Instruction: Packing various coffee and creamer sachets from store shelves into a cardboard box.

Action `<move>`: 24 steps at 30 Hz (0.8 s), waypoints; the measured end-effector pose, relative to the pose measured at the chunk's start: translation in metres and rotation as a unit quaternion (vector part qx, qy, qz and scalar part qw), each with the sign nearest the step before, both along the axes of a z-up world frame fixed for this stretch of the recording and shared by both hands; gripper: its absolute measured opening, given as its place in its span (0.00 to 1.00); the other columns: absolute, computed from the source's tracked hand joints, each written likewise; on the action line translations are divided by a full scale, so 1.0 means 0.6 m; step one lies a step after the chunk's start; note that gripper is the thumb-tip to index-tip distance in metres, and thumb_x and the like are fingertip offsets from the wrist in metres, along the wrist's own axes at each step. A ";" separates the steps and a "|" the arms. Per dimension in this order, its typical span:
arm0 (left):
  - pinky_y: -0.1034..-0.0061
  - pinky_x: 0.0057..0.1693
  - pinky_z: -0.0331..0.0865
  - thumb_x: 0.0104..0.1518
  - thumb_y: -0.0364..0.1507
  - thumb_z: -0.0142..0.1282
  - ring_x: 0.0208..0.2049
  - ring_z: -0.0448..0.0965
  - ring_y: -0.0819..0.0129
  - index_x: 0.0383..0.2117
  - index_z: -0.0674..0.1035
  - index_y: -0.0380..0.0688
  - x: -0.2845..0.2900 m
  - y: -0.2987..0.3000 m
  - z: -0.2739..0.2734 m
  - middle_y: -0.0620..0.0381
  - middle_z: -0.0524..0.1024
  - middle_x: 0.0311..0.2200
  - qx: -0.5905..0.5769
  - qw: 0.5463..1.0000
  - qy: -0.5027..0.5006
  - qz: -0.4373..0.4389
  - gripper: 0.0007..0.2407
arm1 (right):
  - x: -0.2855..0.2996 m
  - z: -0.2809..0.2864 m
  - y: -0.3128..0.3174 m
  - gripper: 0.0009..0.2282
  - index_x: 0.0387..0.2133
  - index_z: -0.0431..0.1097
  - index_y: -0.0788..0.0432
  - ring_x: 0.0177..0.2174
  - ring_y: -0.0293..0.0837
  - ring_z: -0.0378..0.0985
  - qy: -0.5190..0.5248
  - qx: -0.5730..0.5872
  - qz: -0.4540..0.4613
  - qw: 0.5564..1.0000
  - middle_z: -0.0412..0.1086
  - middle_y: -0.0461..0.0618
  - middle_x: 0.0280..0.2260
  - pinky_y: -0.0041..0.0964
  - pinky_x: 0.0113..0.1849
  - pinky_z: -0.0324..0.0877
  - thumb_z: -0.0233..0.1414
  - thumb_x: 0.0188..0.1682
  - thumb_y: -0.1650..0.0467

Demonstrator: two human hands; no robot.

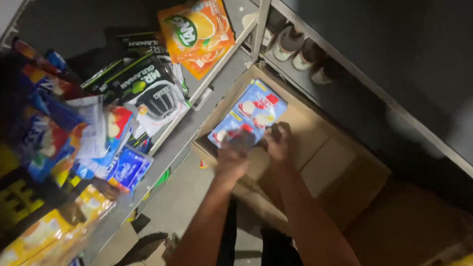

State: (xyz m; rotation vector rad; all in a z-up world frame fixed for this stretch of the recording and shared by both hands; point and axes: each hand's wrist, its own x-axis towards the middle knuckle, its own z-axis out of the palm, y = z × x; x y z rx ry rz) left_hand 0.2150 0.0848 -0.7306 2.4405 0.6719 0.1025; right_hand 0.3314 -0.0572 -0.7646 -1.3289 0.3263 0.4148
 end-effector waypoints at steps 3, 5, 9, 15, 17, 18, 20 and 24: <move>0.50 0.39 0.69 0.60 0.33 0.55 0.38 0.77 0.45 0.53 0.74 0.34 -0.008 -0.006 -0.142 0.40 0.78 0.45 0.452 0.868 0.000 -0.206 0.18 | 0.045 0.027 0.004 0.14 0.47 0.66 0.59 0.38 0.40 0.73 -0.214 -0.156 0.061 0.962 0.70 0.46 0.40 0.38 0.42 0.72 0.62 0.51 0.73; 0.52 0.40 0.70 0.60 0.34 0.55 0.38 0.78 0.46 0.51 0.74 0.34 -0.002 0.000 -0.100 0.40 0.79 0.45 0.383 0.907 -0.023 -0.172 0.18 | 0.062 0.031 0.015 0.13 0.46 0.67 0.60 0.38 0.40 0.73 -0.236 -0.174 0.078 0.953 0.70 0.48 0.40 0.38 0.41 0.72 0.61 0.51 0.75; 0.56 0.44 0.73 0.60 0.35 0.56 0.39 0.81 0.47 0.44 0.77 0.33 0.037 -0.020 -0.010 0.40 0.81 0.41 0.097 0.988 -0.112 -0.039 0.15 | 0.083 0.077 0.052 0.18 0.51 0.66 0.62 0.38 0.39 0.73 -0.172 -0.079 0.070 0.979 0.70 0.48 0.40 0.36 0.37 0.73 0.58 0.47 0.80; 0.63 0.51 0.78 0.60 0.38 0.57 0.40 0.85 0.49 0.33 0.80 0.32 0.069 -0.021 0.031 0.41 0.84 0.37 -0.330 0.904 -0.226 0.151 0.16 | 0.096 0.062 0.038 0.20 0.49 0.62 0.61 0.33 0.37 0.76 -0.186 -0.062 0.135 0.971 0.72 0.46 0.35 0.33 0.32 0.74 0.59 0.44 0.79; 0.60 0.51 0.73 0.60 0.37 0.58 0.44 0.80 0.45 0.41 0.73 0.27 0.064 -0.026 0.029 0.36 0.78 0.41 -0.289 0.914 -0.136 0.250 0.19 | 0.084 0.004 0.014 0.19 0.49 0.63 0.62 0.34 0.37 0.75 -0.186 -0.027 0.142 0.972 0.71 0.47 0.36 0.34 0.34 0.73 0.61 0.46 0.78; 0.58 0.51 0.69 0.59 0.37 0.59 0.48 0.75 0.41 0.49 0.65 0.23 0.061 -0.026 0.032 0.31 0.73 0.45 -0.237 0.906 -0.045 0.348 0.25 | 0.078 -0.022 0.005 0.19 0.49 0.63 0.63 0.35 0.38 0.74 -0.185 0.010 0.153 0.971 0.71 0.47 0.36 0.34 0.36 0.72 0.62 0.47 0.76; 0.54 0.54 0.66 0.60 0.36 0.58 0.49 0.75 0.40 0.51 0.68 0.23 0.030 -0.026 -0.073 0.30 0.74 0.48 -0.095 0.970 -0.061 0.216 0.24 | 0.056 0.067 0.003 0.19 0.50 0.63 0.60 0.35 0.38 0.73 -0.090 0.025 0.162 0.982 0.70 0.46 0.36 0.34 0.36 0.71 0.61 0.48 0.73; 0.60 0.52 0.74 0.53 0.32 0.53 0.46 0.81 0.48 0.49 0.73 0.30 0.041 -0.051 0.182 0.37 0.80 0.46 -0.312 0.911 -0.133 0.234 0.20 | -0.018 0.440 0.001 0.19 0.52 0.68 0.58 0.38 0.40 0.74 0.064 -0.014 0.184 0.981 0.71 0.45 0.39 0.39 0.37 0.71 0.56 0.49 0.65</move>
